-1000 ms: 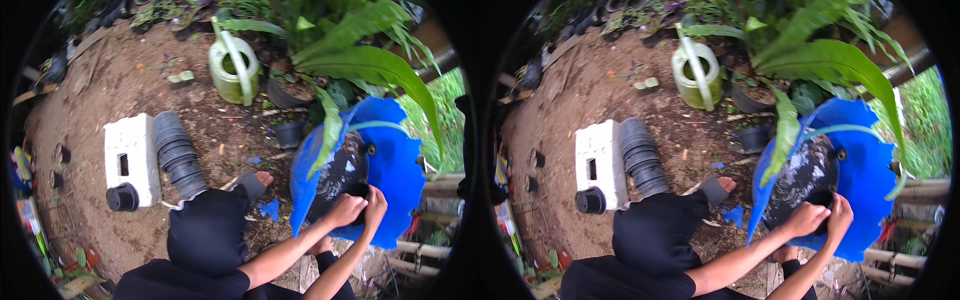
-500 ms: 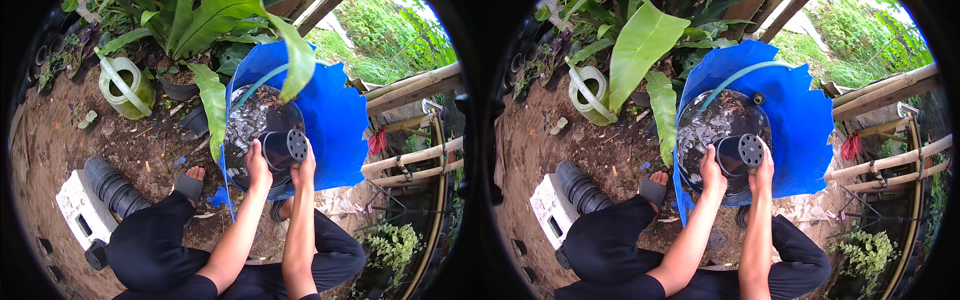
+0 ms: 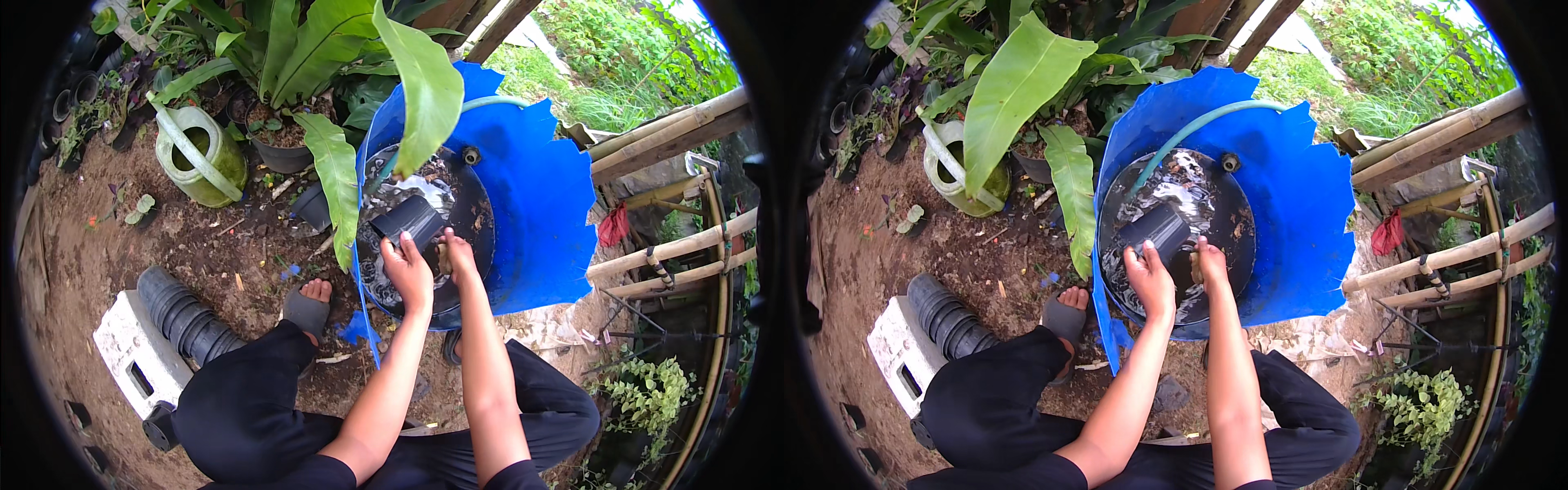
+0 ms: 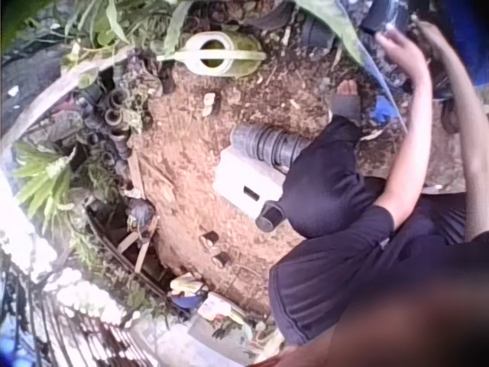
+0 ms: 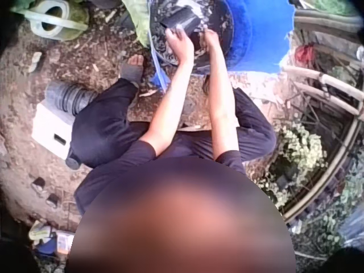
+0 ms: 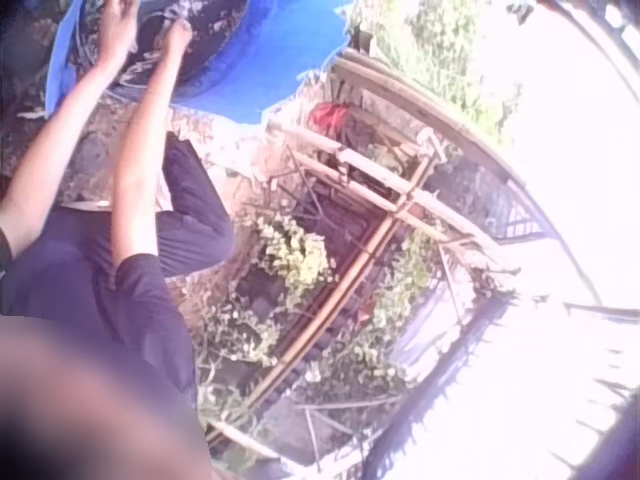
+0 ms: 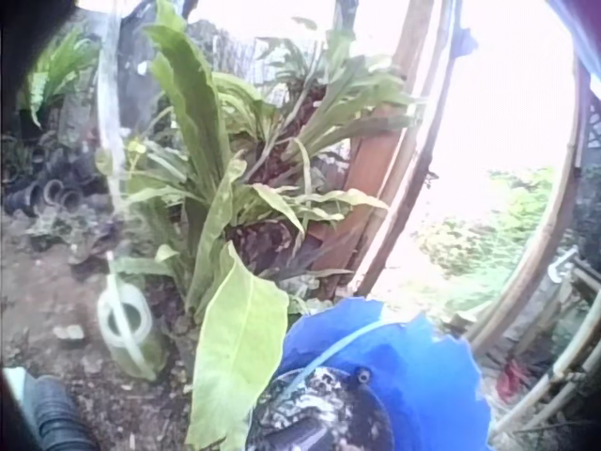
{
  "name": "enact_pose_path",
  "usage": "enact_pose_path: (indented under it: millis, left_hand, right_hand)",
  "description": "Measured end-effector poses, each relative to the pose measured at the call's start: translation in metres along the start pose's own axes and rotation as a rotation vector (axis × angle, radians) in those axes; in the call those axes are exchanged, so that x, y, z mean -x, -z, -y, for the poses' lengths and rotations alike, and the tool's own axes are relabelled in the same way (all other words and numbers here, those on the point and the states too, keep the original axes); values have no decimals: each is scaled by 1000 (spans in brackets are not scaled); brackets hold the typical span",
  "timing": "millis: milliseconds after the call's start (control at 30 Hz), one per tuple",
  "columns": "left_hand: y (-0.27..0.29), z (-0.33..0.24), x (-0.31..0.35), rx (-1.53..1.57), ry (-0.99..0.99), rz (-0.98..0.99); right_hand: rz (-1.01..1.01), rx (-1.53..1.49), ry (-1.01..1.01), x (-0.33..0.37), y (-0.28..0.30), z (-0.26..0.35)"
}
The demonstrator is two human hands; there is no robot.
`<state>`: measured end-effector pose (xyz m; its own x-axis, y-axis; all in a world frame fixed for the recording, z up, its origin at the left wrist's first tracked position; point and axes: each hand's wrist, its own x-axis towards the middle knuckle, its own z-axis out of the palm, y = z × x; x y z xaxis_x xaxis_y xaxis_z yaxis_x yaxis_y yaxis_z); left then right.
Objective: The person washes several small black plastic plant pots one by one using a sponge and water from a blue bucket. They scrub the inside and outside of each pot, rinse it under a running hose, and place the cleaned pots on a white block nearby.
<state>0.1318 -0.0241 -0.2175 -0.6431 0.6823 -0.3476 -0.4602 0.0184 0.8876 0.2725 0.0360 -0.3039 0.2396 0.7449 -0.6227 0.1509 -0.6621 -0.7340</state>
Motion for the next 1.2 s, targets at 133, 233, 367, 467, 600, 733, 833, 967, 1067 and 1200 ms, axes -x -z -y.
enact_pose_path:
  millis: [133,233,367,467,600,733,833,967,1067,1200]
  left_hand:
    - [5,-7,6,-327,-156,148]
    - [9,-8,3,-645,-348,265]
    - [16,-2,3,-850,-464,282]
    - [17,2,6,-892,-484,298]
    - [16,1,10,-931,-502,350]
    - [14,-3,17,-865,-423,511]
    - [13,-7,24,-646,-665,416]
    - [8,-4,25,-303,-482,93]
    - [2,6,11,81,232,202]
    - [13,19,9,358,494,403]
  right_hand:
    - [-177,572,-41,-40,-8,-42]
    - [113,613,-22,-49,-10,-68]
    - [143,479,-40,-35,-2,-55]
    - [-38,-113,-31,0,3,-10]
    - [219,-262,164,59,11,54]
    - [147,206,278,81,4,77]
    - [-55,94,240,80,4,81]
    - [-110,16,247,92,19,86]
    - [-59,3,214,109,23,86]
    - [35,-42,162,117,16,72]
